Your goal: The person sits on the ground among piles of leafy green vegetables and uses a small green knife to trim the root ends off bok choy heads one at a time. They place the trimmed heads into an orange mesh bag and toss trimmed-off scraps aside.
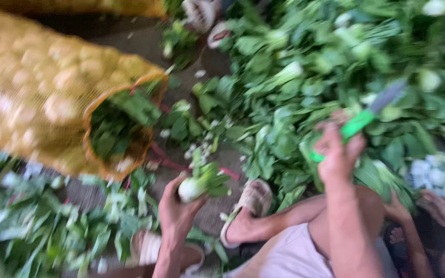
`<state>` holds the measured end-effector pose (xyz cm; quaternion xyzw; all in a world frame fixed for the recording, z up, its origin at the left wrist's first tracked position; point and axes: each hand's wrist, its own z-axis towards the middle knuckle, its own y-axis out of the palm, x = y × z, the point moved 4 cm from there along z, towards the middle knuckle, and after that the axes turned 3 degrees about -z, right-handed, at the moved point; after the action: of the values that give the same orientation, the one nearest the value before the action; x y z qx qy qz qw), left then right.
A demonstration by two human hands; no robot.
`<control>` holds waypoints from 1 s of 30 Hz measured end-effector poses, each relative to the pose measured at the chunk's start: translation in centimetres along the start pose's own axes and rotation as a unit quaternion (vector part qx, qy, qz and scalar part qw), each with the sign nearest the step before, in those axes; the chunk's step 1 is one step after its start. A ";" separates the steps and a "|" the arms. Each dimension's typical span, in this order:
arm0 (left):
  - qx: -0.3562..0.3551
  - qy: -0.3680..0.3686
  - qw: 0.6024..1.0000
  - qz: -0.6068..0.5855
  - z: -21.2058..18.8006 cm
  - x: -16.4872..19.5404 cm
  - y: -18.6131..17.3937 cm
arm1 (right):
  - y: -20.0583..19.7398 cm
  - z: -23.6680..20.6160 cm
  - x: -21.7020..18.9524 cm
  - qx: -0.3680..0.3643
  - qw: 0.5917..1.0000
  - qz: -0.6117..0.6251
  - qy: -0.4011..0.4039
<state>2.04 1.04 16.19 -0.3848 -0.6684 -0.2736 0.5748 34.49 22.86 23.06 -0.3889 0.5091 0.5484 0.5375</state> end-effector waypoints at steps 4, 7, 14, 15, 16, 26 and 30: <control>-0.032 0.107 0.994 -0.022 0.0 2.1 0.4 | 7.0 -8.8 5.9 -0.234 0.961 -0.089 0.121; -0.061 0.242 0.968 0.024 -0.6 2.6 0.5 | 10.1 -13.3 6.9 -0.358 0.918 -0.144 0.094; -0.053 0.160 0.983 0.070 -0.8 0.2 0.6 | 13.6 -15.8 2.6 -0.428 0.757 -0.283 -0.406; -0.046 0.178 0.980 0.079 -0.8 0.0 0.5 | 13.7 -15.3 2.6 -0.434 0.783 -0.288 -0.340; -0.041 0.198 0.975 0.089 -0.8 -0.2 0.4 | 13.6 -14.9 2.7 -0.435 0.806 -0.292 -0.276; -0.085 0.104 0.979 0.151 -0.2 -2.5 -0.8 | 13.5 -14.5 4.5 -0.459 0.668 -0.497 -0.309; -0.102 0.087 0.984 0.118 -0.3 -2.6 -1.1 | 12.5 -11.9 7.0 -0.446 0.679 -0.564 -0.151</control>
<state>1.43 -0.36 13.75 -0.4925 -0.5338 -0.3031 0.6170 19.87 13.81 15.90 -0.7077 -0.1990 0.3550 0.5774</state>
